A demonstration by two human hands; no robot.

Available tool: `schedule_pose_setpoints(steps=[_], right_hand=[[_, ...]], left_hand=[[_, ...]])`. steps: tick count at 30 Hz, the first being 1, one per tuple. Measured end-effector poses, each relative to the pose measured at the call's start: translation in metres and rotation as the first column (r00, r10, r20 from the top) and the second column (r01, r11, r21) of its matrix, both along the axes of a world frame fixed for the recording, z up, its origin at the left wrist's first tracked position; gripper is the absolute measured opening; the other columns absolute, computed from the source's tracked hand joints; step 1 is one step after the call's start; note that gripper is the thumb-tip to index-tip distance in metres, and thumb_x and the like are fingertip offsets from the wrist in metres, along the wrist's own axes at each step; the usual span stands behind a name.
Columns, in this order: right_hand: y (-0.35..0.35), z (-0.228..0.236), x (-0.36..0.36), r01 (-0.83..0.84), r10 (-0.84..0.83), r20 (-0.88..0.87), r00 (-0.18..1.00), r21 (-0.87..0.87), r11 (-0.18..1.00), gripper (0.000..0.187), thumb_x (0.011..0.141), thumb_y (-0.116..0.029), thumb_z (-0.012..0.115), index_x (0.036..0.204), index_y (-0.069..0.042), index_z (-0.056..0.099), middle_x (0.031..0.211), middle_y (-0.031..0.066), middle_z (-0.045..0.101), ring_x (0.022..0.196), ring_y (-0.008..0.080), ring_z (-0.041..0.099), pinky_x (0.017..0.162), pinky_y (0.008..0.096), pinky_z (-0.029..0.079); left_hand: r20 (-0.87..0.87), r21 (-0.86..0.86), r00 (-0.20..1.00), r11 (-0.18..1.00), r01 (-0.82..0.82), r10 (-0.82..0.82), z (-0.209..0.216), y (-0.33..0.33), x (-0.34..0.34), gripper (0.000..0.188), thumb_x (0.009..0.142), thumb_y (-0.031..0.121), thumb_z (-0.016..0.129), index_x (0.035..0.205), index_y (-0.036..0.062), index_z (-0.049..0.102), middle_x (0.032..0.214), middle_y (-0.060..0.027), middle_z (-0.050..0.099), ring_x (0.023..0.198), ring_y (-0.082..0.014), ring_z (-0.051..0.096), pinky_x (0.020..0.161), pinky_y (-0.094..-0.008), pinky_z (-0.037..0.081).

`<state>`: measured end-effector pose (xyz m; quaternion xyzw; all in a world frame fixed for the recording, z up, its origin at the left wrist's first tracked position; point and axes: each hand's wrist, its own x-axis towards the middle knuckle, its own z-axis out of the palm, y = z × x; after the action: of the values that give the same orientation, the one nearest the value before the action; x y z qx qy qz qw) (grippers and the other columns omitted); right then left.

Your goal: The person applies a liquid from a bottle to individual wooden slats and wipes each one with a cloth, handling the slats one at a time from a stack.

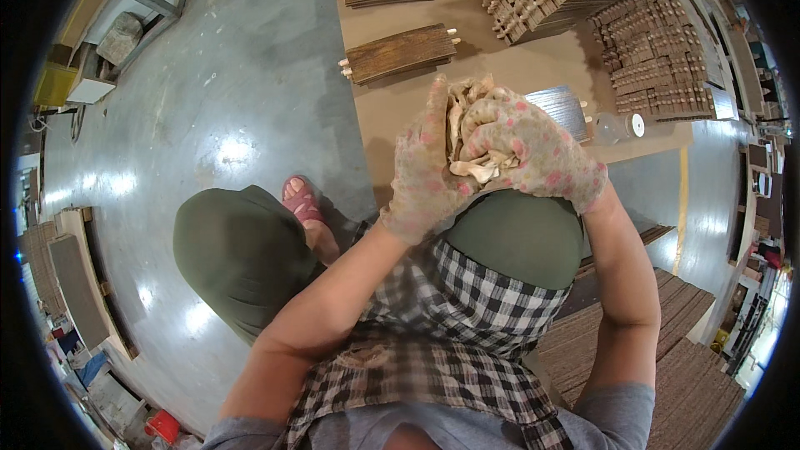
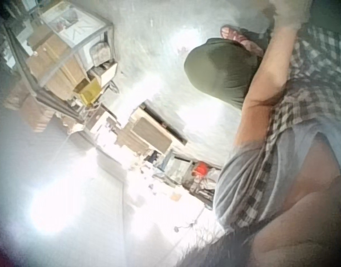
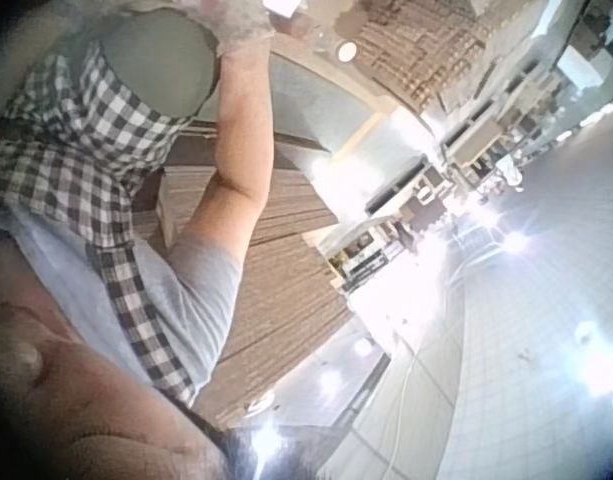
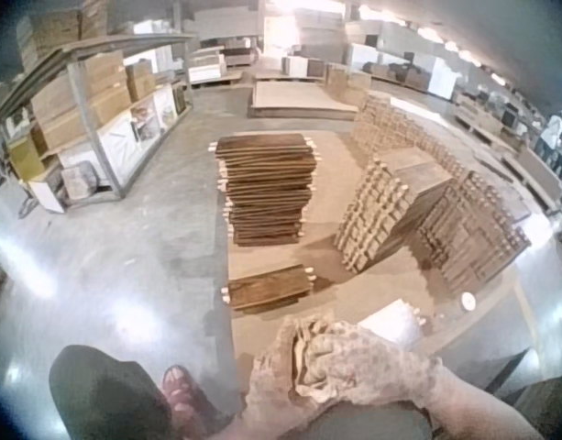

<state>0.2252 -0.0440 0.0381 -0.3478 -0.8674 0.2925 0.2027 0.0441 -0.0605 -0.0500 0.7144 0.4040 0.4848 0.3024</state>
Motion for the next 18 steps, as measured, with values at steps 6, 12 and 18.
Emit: schedule_pose_setpoints(steps=[6, 12, 18], right_hand=[[0.017, 0.001, 0.039, 0.305, -0.307, 0.059, 0.95, 0.034, 0.952, 0.018, 0.088, -0.028, 0.072, 0.097, -0.013, 0.073, 0.105, 0.0018, 0.069, 0.112, 0.0233, 0.06, 0.101, 0.0415, 0.046], [0.0, -0.017, 0.004, 0.118, -0.112, -0.038, 0.993, 0.212, 0.97, 0.016, 0.084, -0.025, 0.072, 0.097, -0.018, 0.075, 0.116, -0.001, 0.069, 0.125, 0.0273, 0.053, 0.106, 0.0443, 0.04], [0.016, -0.03, 0.054, 0.17, -0.21, 0.065, 0.976, 0.377, 0.91, 0.016, 0.092, -0.024, 0.066, 0.101, -0.014, 0.075, 0.113, 0.0038, 0.07, 0.116, 0.0267, 0.06, 0.098, 0.0419, 0.047]], left_hand=[[-0.04, -0.13, 0.999, 0.992, 0.004, -0.009, 0.01, -0.002, 0.0, 0.119, 0.064, 0.028, 0.093, 0.153, -0.0089, 0.023, 0.114, -0.0186, 0.063, 0.093, -0.0352, 0.063, 0.08, -0.0451, 0.052], [-0.037, -0.04, 0.994, 0.994, 0.097, -0.098, 0.012, 0.0, -0.002, 0.124, 0.067, 0.018, 0.092, 0.157, -0.001, 0.009, 0.128, -0.0171, 0.063, 0.108, -0.0278, 0.068, 0.088, -0.0355, 0.06], [0.121, -0.286, 0.991, 0.955, 0.083, -0.049, 0.018, -0.006, 0.003, 0.122, 0.063, 0.019, 0.095, 0.155, -0.0044, 0.017, 0.125, -0.0196, 0.061, 0.107, -0.0297, 0.068, 0.082, -0.036, 0.062]])
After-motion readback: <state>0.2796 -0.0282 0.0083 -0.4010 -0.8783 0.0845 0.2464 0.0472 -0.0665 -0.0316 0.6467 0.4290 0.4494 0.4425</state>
